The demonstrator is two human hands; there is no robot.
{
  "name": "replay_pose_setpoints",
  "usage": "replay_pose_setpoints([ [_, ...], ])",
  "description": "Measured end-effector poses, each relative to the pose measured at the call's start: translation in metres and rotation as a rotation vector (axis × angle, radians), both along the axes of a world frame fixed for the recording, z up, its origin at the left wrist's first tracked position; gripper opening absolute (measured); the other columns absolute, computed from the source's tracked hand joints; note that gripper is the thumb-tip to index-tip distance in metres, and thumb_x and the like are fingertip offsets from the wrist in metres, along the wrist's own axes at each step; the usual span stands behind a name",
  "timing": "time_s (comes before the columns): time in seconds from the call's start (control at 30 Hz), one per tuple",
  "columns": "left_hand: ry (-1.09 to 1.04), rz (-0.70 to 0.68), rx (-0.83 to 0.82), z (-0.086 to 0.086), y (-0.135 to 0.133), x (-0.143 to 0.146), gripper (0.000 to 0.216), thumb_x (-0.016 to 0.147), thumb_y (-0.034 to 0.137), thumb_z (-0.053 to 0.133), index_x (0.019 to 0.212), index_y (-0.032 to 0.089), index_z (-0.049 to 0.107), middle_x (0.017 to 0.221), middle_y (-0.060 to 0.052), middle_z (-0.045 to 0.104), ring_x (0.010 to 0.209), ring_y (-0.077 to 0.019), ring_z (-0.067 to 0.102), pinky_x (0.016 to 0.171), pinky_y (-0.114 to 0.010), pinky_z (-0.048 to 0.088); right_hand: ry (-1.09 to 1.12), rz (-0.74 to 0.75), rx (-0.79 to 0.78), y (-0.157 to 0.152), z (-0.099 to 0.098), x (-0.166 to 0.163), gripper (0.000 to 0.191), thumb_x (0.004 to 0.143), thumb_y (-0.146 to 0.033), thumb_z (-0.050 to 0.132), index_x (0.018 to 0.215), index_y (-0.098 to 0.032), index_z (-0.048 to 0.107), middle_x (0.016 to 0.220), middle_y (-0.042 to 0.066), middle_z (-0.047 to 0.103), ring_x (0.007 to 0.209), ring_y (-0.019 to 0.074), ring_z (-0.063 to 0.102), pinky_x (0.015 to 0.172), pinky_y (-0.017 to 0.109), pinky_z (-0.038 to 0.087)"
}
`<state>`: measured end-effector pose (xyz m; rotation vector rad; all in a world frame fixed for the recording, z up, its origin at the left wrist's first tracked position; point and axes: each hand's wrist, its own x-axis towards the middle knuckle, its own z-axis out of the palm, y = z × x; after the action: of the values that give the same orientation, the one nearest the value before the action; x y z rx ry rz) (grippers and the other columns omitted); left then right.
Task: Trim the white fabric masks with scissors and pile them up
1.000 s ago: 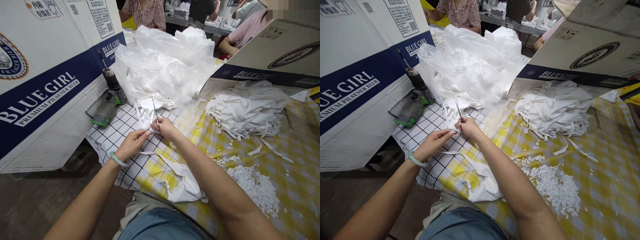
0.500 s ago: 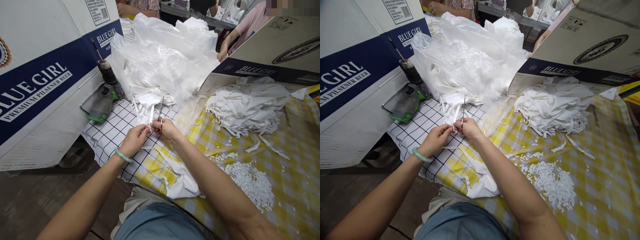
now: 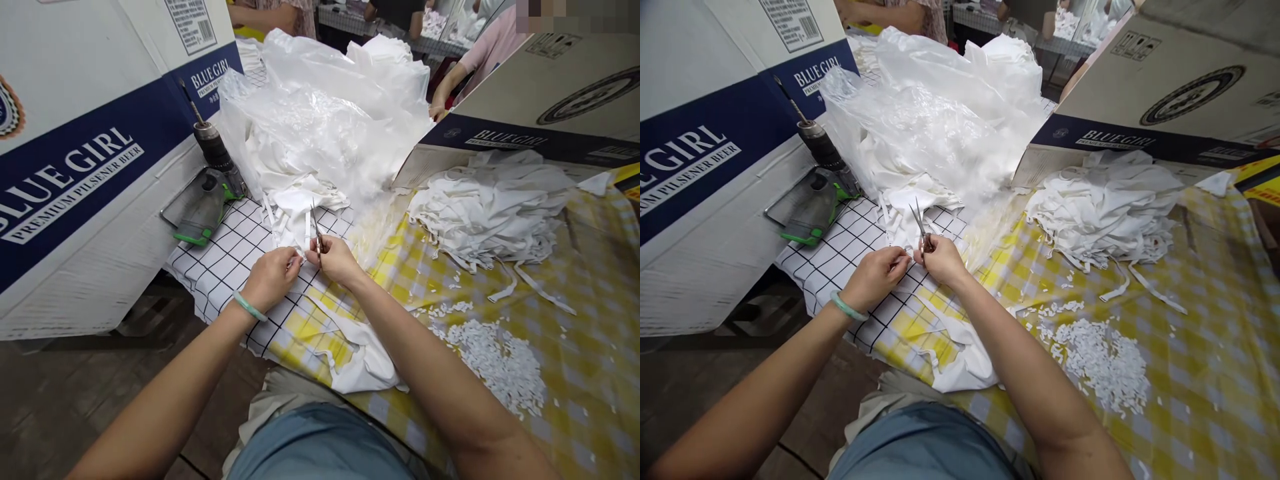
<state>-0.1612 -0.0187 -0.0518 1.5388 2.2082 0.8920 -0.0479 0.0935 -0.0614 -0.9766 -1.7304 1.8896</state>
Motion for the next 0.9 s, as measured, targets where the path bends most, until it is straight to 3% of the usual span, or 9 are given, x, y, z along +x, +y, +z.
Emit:
replay_pose_setpoints([
  [0.17, -0.027, 0.059, 0.048, -0.009, 0.001, 0.001, 0.018, 0.084, 0.029, 0.051, 0.076, 0.017, 0.062, 0.063, 0.000, 0.060, 0.058, -0.0138, 0.052, 0.058, -0.024, 0.038, -0.005, -0.043, -0.011, -0.001, -0.002, 0.002, 0.015, 0.056, -0.023, 0.066, 0.064, -0.018, 0.054, 0.058, -0.009, 0.048, 0.057, 0.0074, 0.040, 0.056, 0.023, 0.030],
  [0.33, -0.012, 0.058, 0.101, -0.004, 0.003, 0.004, 0.010, 0.077, 0.022, 0.052, 0.070, 0.017, 0.058, 0.069, -0.003, 0.058, 0.066, -0.0159, 0.051, 0.065, -0.028, 0.038, 0.014, -0.053, -0.145, -0.002, 0.001, 0.001, 0.020, 0.053, -0.023, 0.070, 0.063, -0.018, 0.053, 0.058, -0.008, 0.049, 0.055, 0.0072, 0.043, 0.055, 0.023, 0.035],
  [0.47, -0.131, -0.007, 0.056, 0.006, 0.001, 0.003, 0.012, 0.075, 0.024, 0.054, 0.066, 0.017, 0.056, 0.060, 0.002, 0.052, 0.056, -0.0120, 0.044, 0.055, -0.024, 0.035, 0.048, -0.074, -0.263, -0.004, 0.005, 0.000, 0.023, 0.052, -0.022, 0.071, 0.062, -0.018, 0.052, 0.058, -0.007, 0.051, 0.053, 0.0065, 0.046, 0.054, 0.022, 0.039],
  [0.63, -0.305, 0.001, 0.027, 0.012, -0.003, 0.000, 0.020, 0.080, 0.034, 0.052, 0.074, 0.016, 0.059, 0.059, 0.004, 0.049, 0.048, -0.0085, 0.038, 0.045, -0.020, 0.031, 0.069, -0.056, -0.352, -0.008, 0.011, -0.002, 0.019, 0.049, -0.014, 0.070, 0.060, -0.017, 0.055, 0.055, -0.006, 0.054, 0.052, 0.0062, 0.048, 0.050, 0.020, 0.038],
  [0.9, -0.359, 0.080, 0.125, -0.002, -0.003, 0.001, 0.019, 0.078, 0.035, 0.057, 0.075, 0.016, 0.059, 0.065, 0.002, 0.052, 0.053, -0.0089, 0.043, 0.049, -0.020, 0.035, 0.090, -0.081, -0.468, -0.002, 0.016, 0.007, 0.021, 0.050, -0.014, 0.072, 0.063, -0.016, 0.056, 0.056, -0.007, 0.057, 0.054, 0.0059, 0.053, 0.052, 0.018, 0.043],
])
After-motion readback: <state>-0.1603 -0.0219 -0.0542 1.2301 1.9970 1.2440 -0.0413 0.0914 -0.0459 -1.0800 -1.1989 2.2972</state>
